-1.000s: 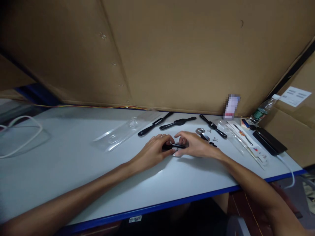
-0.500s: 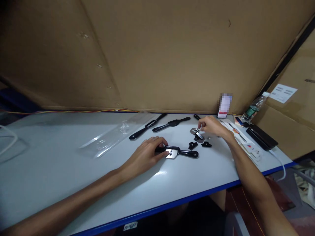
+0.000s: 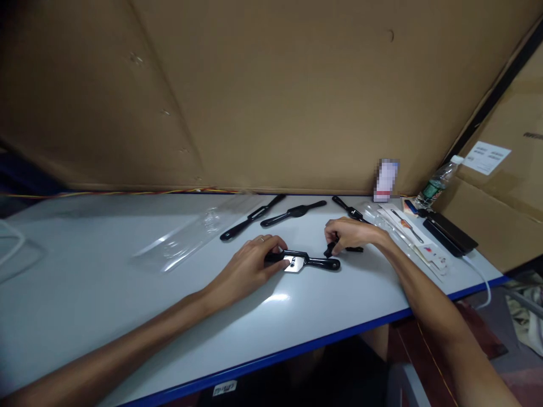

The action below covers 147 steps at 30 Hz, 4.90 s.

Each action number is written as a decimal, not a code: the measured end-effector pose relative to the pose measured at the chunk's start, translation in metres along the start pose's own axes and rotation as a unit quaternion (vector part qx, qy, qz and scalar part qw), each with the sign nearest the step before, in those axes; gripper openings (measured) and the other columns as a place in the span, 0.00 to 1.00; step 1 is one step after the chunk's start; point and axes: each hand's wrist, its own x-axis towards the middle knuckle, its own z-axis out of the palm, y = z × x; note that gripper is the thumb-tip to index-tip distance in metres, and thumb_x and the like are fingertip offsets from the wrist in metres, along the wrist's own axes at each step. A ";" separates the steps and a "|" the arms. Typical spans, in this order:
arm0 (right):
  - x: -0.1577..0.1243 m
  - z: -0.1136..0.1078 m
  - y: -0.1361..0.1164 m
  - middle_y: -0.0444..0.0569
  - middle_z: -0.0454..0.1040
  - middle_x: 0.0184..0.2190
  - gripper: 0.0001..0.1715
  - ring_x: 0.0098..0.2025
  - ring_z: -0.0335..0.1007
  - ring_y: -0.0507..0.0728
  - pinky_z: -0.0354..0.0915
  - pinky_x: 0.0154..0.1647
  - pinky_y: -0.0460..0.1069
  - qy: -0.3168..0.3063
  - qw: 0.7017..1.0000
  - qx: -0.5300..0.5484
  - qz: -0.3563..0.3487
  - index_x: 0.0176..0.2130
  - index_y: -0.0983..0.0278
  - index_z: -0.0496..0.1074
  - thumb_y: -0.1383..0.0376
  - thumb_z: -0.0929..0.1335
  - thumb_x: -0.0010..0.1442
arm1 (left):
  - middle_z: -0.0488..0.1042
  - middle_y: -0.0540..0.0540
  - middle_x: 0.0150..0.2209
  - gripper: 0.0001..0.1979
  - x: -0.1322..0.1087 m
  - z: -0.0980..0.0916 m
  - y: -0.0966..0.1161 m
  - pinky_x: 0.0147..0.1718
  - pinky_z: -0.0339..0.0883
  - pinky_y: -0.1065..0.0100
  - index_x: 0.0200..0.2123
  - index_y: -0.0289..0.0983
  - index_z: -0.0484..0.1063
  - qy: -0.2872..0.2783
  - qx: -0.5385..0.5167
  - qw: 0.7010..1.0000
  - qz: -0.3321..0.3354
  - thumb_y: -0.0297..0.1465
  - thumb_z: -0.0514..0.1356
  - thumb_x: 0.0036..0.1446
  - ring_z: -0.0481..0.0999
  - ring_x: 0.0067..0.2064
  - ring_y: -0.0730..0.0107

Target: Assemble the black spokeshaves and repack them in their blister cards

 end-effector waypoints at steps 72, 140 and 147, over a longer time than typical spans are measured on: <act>0.006 0.000 0.033 0.46 0.79 0.34 0.08 0.34 0.72 0.55 0.57 0.33 0.48 0.277 0.947 -0.091 0.134 0.41 0.59 0.79 0.65 0.73 0.59 | 0.74 0.44 0.35 0.11 0.002 0.006 -0.006 0.44 0.65 0.54 0.40 0.40 0.71 0.040 -0.035 0.998 0.018 0.29 0.49 0.65 0.70 0.43 0.55; 0.014 0.070 -0.057 0.47 0.75 0.33 0.04 0.39 0.70 0.55 0.66 0.42 0.51 0.269 0.944 0.004 -0.190 0.35 0.64 0.78 0.71 0.72 0.64 | 0.74 0.44 0.41 0.16 0.009 -0.011 -0.018 0.47 0.68 0.58 0.46 0.38 0.74 -0.048 -0.013 0.992 0.118 0.21 0.54 0.58 0.73 0.47 0.58; 0.008 0.065 -0.060 0.50 0.76 0.34 0.08 0.39 0.70 0.56 0.66 0.42 0.51 0.250 0.949 -0.063 -0.179 0.37 0.64 0.80 0.69 0.69 0.67 | 0.71 0.44 0.43 0.21 0.003 -0.015 -0.012 0.45 0.69 0.56 0.56 0.40 0.71 -0.072 0.055 0.988 0.128 0.36 0.63 0.61 0.74 0.45 0.56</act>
